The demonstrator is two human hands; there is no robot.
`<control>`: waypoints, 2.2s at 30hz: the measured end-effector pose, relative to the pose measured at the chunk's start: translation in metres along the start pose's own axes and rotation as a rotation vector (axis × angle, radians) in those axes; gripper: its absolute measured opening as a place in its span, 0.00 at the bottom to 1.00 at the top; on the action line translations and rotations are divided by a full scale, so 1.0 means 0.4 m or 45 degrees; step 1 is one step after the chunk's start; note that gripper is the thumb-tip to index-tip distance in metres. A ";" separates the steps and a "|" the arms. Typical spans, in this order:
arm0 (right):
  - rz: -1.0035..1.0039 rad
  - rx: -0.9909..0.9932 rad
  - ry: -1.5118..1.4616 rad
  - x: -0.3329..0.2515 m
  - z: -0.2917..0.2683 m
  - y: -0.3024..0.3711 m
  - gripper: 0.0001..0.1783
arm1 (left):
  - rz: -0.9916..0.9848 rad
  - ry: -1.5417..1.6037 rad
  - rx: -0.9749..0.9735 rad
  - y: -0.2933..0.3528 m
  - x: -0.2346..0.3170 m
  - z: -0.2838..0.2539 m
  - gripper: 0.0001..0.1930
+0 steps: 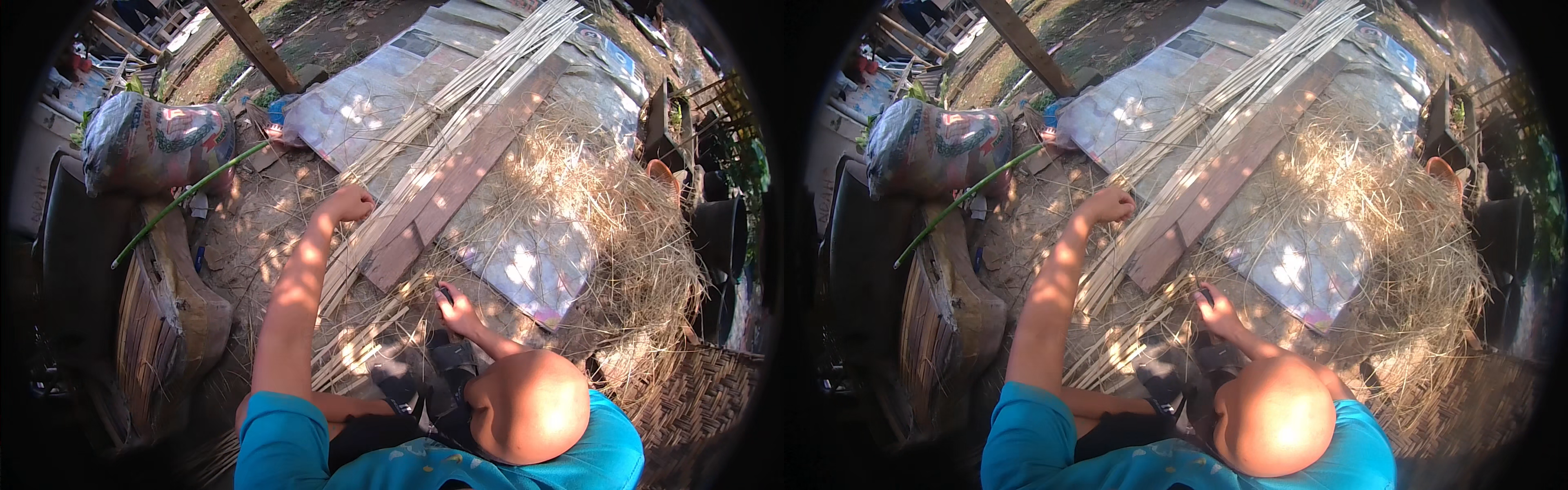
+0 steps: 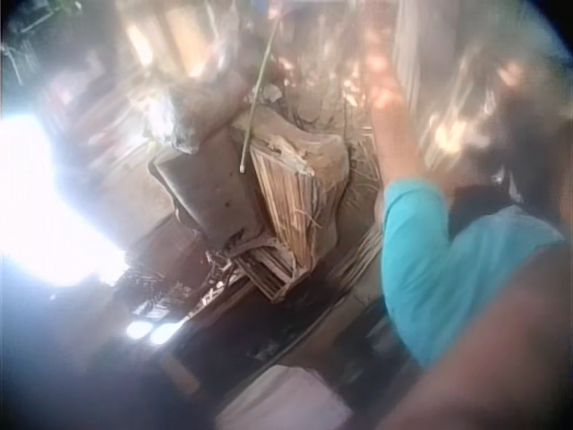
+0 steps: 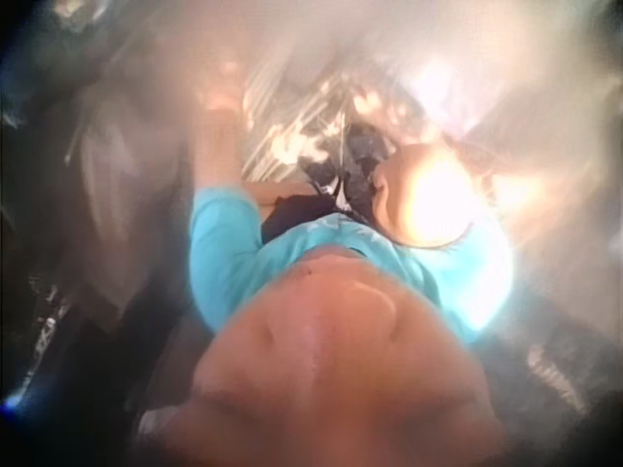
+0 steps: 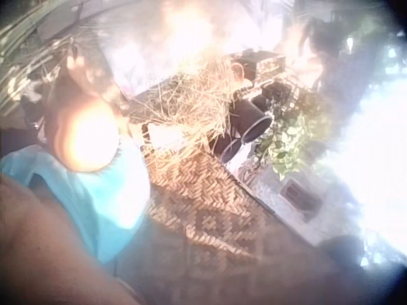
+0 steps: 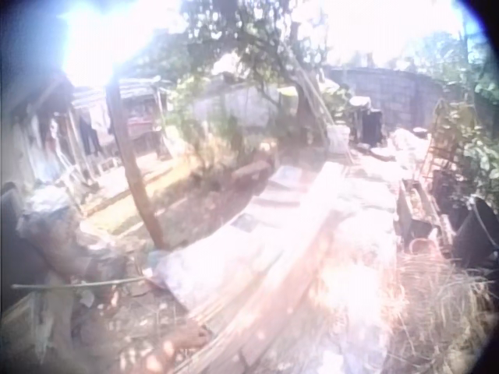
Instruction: The person sits on the ground and uses a machete to split long bamboo stalks into thin strips. They repeatedly position the stalks and strike them with the blade to create uniform strips, which accumulate on the ground.
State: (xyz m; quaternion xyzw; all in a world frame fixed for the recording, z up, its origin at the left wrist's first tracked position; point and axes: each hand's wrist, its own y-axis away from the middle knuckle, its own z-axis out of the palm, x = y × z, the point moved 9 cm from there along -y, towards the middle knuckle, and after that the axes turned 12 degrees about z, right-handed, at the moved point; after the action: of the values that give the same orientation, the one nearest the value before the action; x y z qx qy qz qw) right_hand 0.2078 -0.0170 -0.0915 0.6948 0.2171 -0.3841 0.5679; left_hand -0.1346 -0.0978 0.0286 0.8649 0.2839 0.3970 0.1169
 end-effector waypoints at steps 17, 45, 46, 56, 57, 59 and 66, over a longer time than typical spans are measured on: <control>0.053 0.047 0.208 -0.033 0.036 0.057 0.30 | -0.398 -0.181 0.409 -0.224 -0.347 0.210 0.18; -0.470 -0.323 0.788 -0.118 0.084 0.085 0.33 | -0.057 0.436 0.628 -0.036 0.028 -0.205 0.20; -0.443 -0.423 0.807 -0.186 0.114 0.112 0.30 | -0.010 0.639 0.549 -0.070 0.001 -0.118 0.20; 0.386 -0.861 0.038 -0.093 0.123 0.109 0.17 | -0.138 0.261 0.663 -0.296 0.165 0.282 0.17; 0.435 -0.705 0.012 -0.123 0.066 0.065 0.19 | -0.136 0.271 0.660 -0.317 0.179 0.283 0.17; 0.301 -0.386 -0.167 -0.232 -0.010 -0.030 0.17 | -0.139 0.189 0.702 -0.362 0.143 0.284 0.16; 0.046 -0.770 0.414 -0.250 0.183 0.101 0.16 | -0.095 0.110 0.820 -0.359 0.180 0.277 0.15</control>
State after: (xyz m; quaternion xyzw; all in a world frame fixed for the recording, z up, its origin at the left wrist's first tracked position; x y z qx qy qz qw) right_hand 0.1556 -0.0841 0.0074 0.5510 0.3964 -0.1764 0.7128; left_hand -0.0708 0.0634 -0.0611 0.8288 0.4311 0.3186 -0.1602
